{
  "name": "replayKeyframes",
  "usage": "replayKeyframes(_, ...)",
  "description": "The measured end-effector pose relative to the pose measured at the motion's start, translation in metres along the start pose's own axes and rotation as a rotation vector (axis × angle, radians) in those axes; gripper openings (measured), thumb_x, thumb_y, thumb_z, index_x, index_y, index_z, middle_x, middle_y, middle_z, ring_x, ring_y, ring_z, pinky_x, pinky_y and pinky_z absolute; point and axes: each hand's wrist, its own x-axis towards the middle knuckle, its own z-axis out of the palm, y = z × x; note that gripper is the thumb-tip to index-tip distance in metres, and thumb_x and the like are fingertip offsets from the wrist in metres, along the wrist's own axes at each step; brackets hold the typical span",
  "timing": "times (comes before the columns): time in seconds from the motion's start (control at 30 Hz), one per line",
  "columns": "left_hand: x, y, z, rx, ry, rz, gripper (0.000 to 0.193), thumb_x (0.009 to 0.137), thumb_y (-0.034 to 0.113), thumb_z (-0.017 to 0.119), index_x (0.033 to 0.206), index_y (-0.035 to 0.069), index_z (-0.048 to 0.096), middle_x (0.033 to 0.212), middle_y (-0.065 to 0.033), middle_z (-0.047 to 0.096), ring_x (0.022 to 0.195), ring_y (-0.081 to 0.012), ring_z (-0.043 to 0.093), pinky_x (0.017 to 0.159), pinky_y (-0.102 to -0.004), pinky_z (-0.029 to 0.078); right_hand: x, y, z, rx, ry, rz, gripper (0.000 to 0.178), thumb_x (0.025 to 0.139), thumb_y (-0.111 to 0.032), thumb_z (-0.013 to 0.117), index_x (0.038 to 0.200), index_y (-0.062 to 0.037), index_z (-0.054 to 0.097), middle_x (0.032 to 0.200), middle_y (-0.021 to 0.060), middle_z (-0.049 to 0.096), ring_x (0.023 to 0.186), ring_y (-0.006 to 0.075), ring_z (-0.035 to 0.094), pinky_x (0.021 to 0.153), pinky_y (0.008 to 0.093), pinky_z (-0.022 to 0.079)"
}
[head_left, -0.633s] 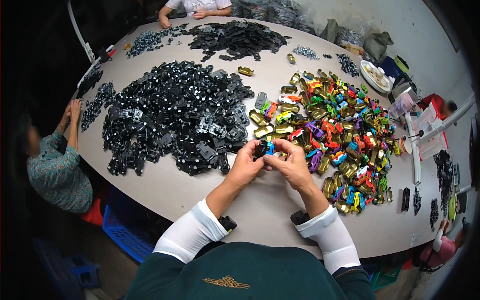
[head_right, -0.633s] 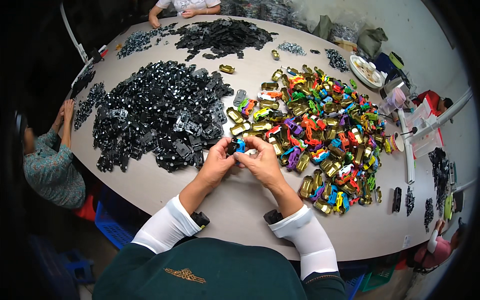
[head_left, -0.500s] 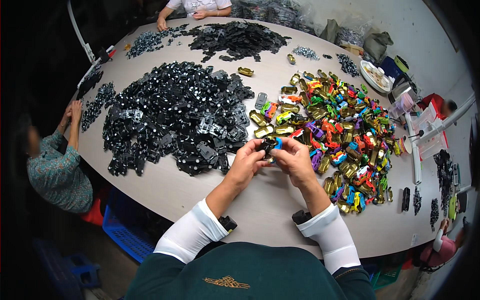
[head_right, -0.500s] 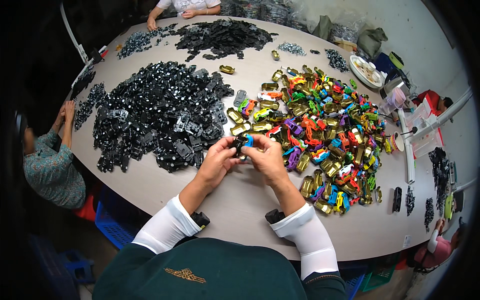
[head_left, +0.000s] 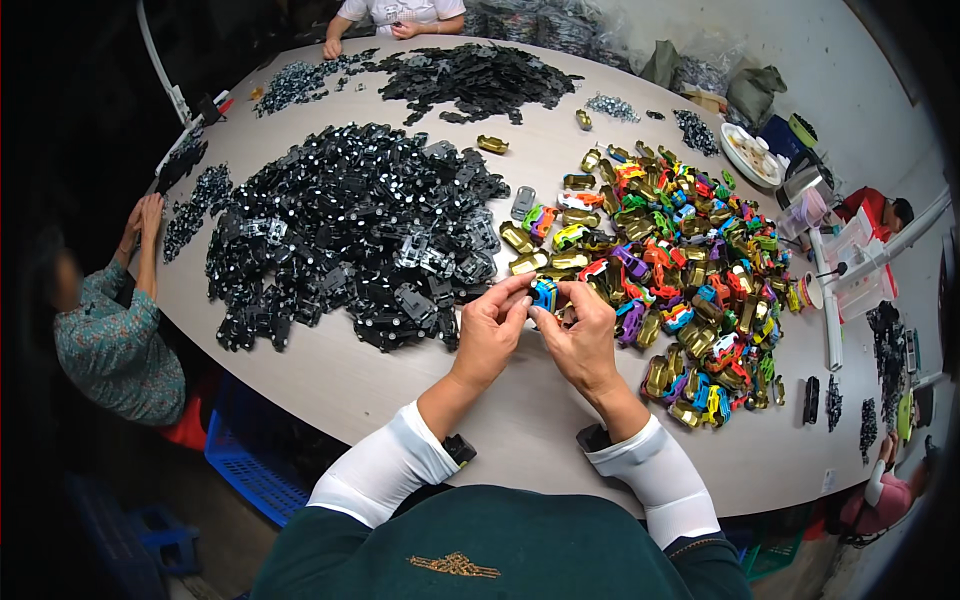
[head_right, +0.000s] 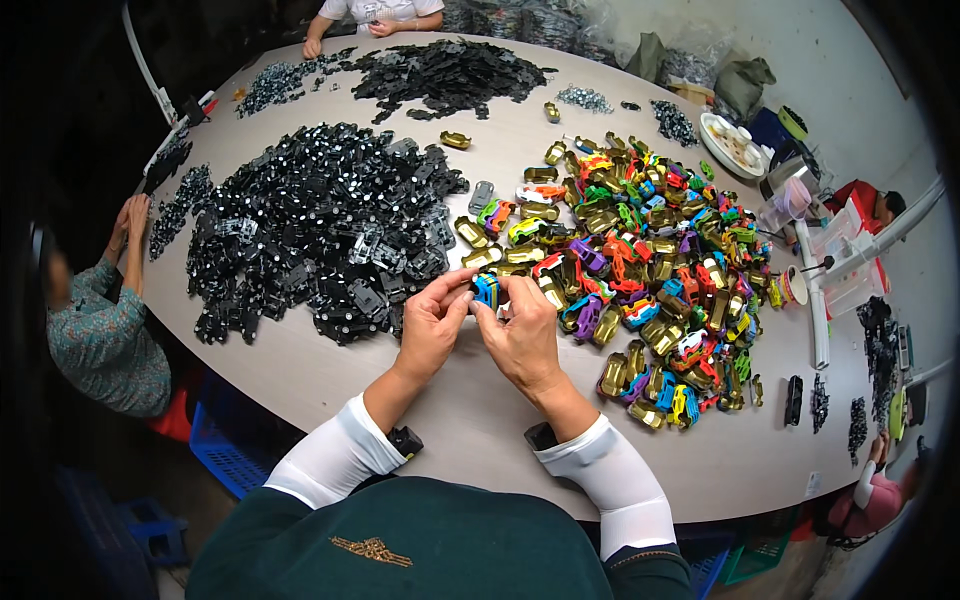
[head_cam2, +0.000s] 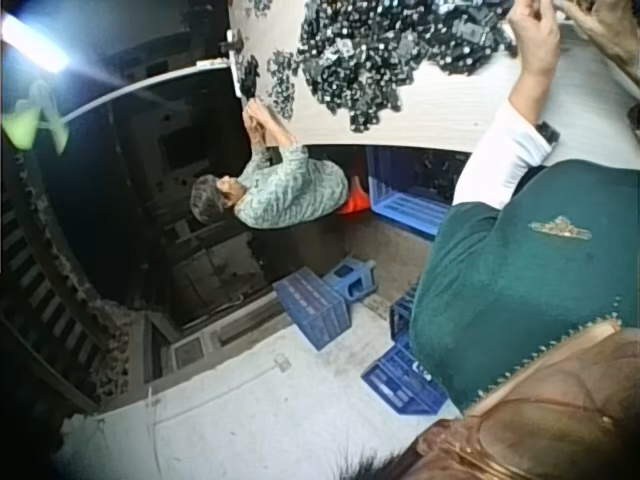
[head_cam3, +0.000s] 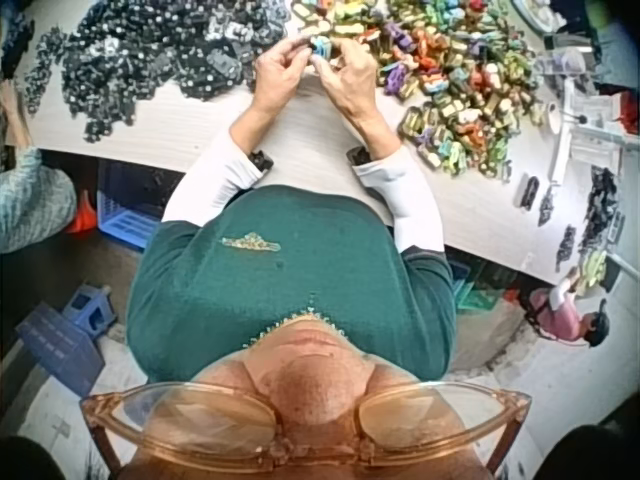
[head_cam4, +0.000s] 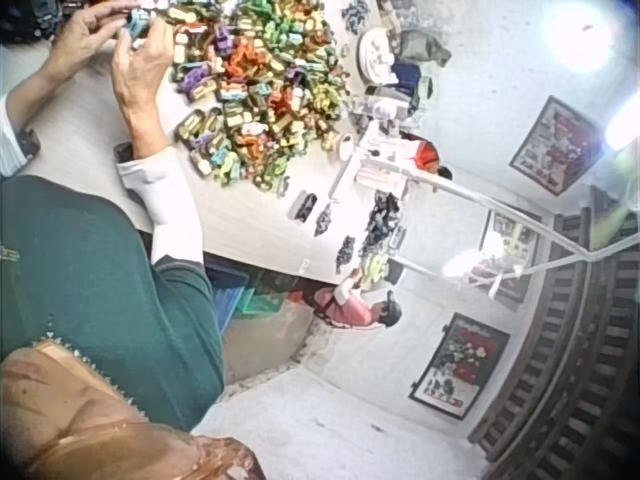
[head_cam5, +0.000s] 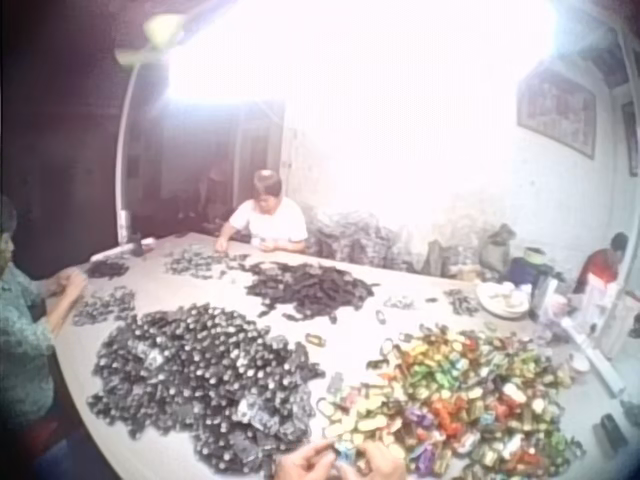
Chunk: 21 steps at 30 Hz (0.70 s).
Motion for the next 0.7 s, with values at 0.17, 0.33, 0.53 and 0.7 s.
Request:
replayKeyframes(0.17, 0.001, 0.003, -0.003, -0.093, -0.058, -0.112, 0.027, 0.095, -0.002, 0.052, 0.121, -0.005, 0.056, 0.104, -0.0093, 0.068, 0.093, -0.0106, 0.065, 0.084, -0.0246, 0.054, 0.001, -0.005, -0.003, -0.006, -0.016, -0.008, 0.029, 0.074, -0.008, 0.075, 0.096, 0.0034, 0.060, 0.083, 0.0146, 0.060, 0.063, 0.0243, 0.059, 0.053, 0.0324, 0.048)
replayKeyframes(0.33, -0.001, 0.004, -0.001, -0.131, -0.008, -0.137, 0.023, 0.093, -0.003, 0.053, 0.115, -0.003, 0.060, 0.091, -0.0044, 0.069, 0.084, -0.0065, 0.063, 0.077, -0.0230, 0.054, 0.001, -0.004, -0.003, -0.029, -0.002, -0.028, 0.029, 0.074, -0.007, 0.074, 0.097, 0.0030, 0.060, 0.083, 0.0149, 0.059, 0.062, 0.0245, 0.058, 0.054, 0.0329, 0.048)
replayKeyframes(0.53, -0.002, -0.004, -0.004, -0.024, -0.041, -0.060, 0.022, 0.092, -0.003, 0.054, 0.113, -0.001, 0.060, 0.090, -0.0026, 0.068, 0.081, -0.0055, 0.062, 0.076, -0.0218, 0.051, 0.002, -0.005, -0.007, 0.006, -0.066, 0.114, 0.028, 0.074, -0.007, 0.074, 0.096, 0.0032, 0.061, 0.082, 0.0153, 0.059, 0.063, 0.0256, 0.058, 0.055, 0.0366, 0.047)
replayKeyframes(0.7, -0.002, 0.005, 0.000, 0.056, -0.101, 0.014, 0.019, 0.092, -0.001, 0.057, 0.111, -0.002, 0.059, 0.099, -0.0061, 0.067, 0.083, -0.0077, 0.063, 0.079, -0.0228, 0.052, 0.002, 0.008, -0.006, -0.070, -0.003, -0.042, 0.028, 0.073, -0.003, 0.071, 0.099, 0.0010, 0.062, 0.086, 0.0151, 0.059, 0.068, 0.0288, 0.061, 0.059, 0.0380, 0.049)
